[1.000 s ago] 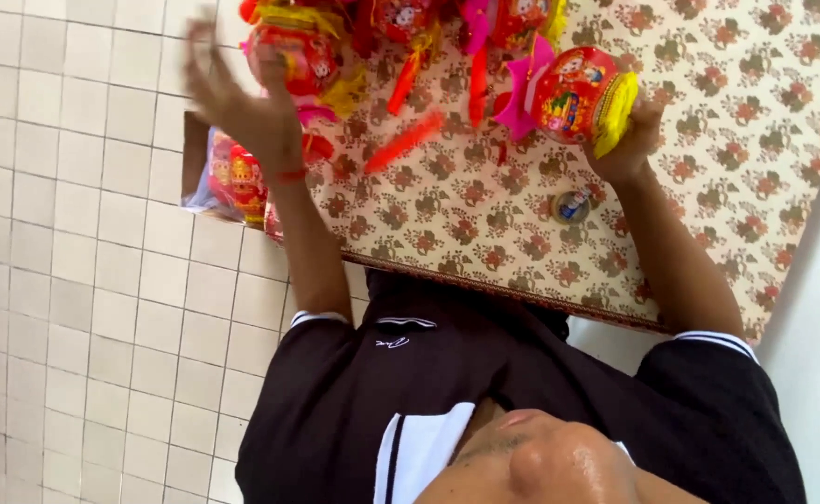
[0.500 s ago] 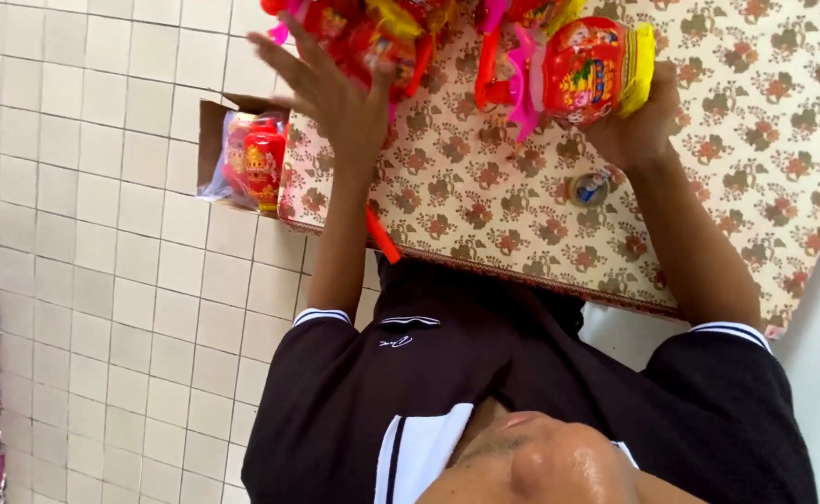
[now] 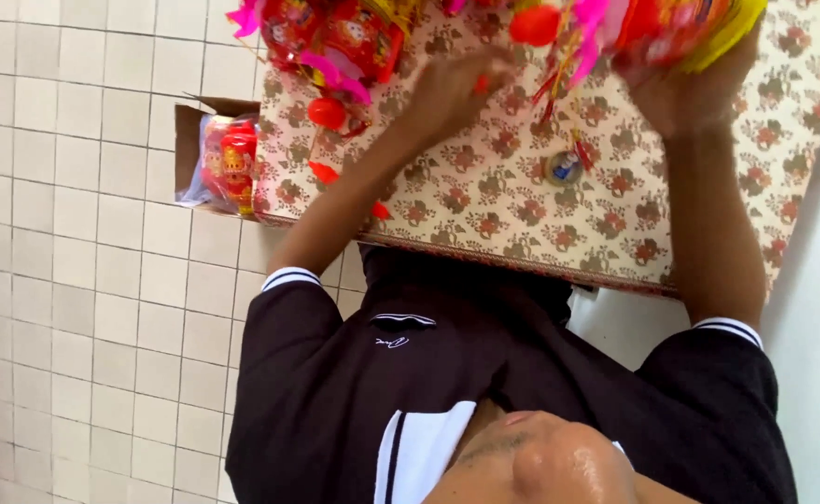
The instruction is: Assembling small decorative lanterns by fitting plastic components together.
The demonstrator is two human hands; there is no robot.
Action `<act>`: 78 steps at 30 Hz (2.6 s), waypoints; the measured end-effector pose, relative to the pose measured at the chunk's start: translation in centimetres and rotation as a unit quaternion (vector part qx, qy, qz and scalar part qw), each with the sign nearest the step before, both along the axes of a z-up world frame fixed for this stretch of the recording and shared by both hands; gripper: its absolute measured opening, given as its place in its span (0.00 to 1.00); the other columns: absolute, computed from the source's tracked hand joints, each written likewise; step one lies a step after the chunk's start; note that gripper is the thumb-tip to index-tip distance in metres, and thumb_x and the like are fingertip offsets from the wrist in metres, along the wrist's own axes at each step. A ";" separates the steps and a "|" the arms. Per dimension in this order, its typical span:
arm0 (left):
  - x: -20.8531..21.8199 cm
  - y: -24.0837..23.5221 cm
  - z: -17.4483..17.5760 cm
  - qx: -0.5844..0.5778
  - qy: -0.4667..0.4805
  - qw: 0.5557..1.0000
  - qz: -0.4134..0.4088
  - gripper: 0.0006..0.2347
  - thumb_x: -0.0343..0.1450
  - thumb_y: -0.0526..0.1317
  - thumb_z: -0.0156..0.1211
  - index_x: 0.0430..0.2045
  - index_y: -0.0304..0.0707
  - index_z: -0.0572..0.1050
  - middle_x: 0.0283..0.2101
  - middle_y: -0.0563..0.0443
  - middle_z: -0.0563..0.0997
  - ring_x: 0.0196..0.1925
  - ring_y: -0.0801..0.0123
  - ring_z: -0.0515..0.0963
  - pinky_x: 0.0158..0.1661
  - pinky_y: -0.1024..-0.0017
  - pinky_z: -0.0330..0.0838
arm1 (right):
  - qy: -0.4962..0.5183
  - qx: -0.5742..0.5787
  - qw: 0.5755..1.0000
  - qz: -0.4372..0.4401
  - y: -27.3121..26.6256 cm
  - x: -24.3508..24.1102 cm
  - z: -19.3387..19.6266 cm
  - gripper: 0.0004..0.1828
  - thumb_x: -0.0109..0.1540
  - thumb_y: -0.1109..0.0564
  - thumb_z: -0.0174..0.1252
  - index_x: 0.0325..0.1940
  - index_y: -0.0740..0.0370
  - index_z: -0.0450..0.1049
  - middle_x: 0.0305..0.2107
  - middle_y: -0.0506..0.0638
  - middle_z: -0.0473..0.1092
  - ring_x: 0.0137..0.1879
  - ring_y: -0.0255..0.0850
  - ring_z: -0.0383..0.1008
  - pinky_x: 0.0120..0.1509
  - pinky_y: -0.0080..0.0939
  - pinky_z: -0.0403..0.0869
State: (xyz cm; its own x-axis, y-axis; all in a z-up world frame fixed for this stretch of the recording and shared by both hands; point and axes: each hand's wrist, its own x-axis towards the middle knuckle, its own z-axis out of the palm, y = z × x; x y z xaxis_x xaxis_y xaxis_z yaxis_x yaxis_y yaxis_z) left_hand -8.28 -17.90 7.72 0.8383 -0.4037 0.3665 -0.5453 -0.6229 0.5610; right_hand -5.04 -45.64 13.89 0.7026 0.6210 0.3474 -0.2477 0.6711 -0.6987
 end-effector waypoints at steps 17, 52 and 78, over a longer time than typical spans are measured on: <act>-1.2 1.4 2.4 0.278 0.017 0.960 -0.008 0.26 0.78 0.40 0.58 0.70 0.57 0.53 0.51 0.37 0.80 0.38 0.56 0.84 0.37 0.49 0.83 | 0.088 -0.426 0.860 -0.266 -3.3 -1.2 -3.9 0.25 0.72 0.52 0.25 0.53 0.59 0.70 0.36 0.45 0.71 0.40 0.28 0.79 0.37 0.21 0.82; -4.1 -1.6 -0.8 0.119 -0.143 0.976 -0.112 0.15 0.72 0.44 0.71 0.47 0.41 0.73 0.34 0.47 0.79 0.27 0.65 0.77 0.21 0.72 0.72 | -0.584 -0.451 0.515 -0.436 1.6 -5.7 -8.2 0.16 0.66 0.45 0.63 0.45 0.59 0.84 0.40 0.51 0.81 0.57 0.51 0.71 0.70 0.55 0.55; -4.0 -1.6 -1.2 0.197 -0.144 0.965 -0.097 0.18 0.80 0.53 0.42 0.47 0.40 0.74 0.29 0.53 0.81 0.23 0.68 0.77 0.15 0.73 0.67 | -0.635 -0.421 0.428 -0.487 1.8 -6.1 -7.9 0.08 0.68 0.52 0.73 0.36 0.50 0.82 0.30 0.39 0.81 0.48 0.40 0.75 0.74 0.47 0.46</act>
